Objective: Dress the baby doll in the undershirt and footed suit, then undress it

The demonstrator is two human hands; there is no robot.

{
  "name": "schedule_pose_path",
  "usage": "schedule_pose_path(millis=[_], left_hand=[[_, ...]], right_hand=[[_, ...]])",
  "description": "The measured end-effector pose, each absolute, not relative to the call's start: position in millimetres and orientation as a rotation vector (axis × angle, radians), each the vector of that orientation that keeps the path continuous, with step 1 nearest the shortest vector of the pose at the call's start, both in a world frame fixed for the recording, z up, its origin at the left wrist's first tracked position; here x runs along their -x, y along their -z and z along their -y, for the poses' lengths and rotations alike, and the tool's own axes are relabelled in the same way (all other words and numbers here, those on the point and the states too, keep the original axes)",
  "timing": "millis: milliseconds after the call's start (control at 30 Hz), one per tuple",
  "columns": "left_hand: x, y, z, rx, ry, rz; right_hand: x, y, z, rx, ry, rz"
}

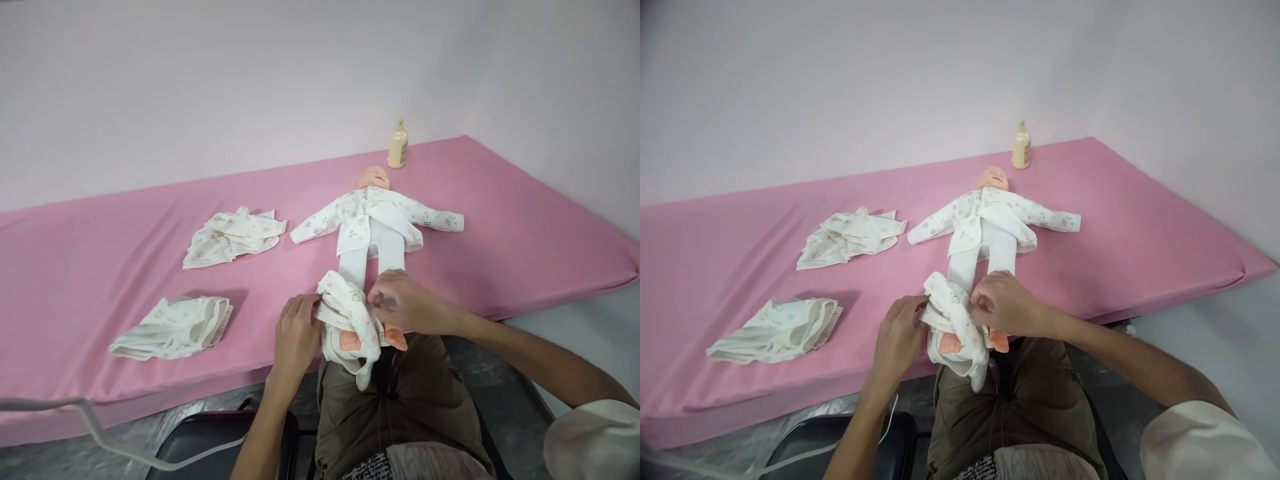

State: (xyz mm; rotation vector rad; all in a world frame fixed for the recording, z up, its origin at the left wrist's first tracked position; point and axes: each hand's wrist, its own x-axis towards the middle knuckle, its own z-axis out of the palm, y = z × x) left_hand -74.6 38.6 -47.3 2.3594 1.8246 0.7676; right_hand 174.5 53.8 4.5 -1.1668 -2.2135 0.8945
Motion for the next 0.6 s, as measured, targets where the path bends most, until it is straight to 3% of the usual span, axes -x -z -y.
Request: schedule_pose_path(millis=[200,433,600], left_hand=[[74,60,-39,-2.432,-0.627,-1.920],[78,61,-33,-2.466,-0.616,-1.974],[78,63,-30,-2.557,-0.560,-1.973]], right_hand=[[-168,13,-38,1.094,-0.552,2.423],[-180,-22,-54,1.208,-1.252,1.927],[-177,-39,-63,1.213,-1.358,1.607]])
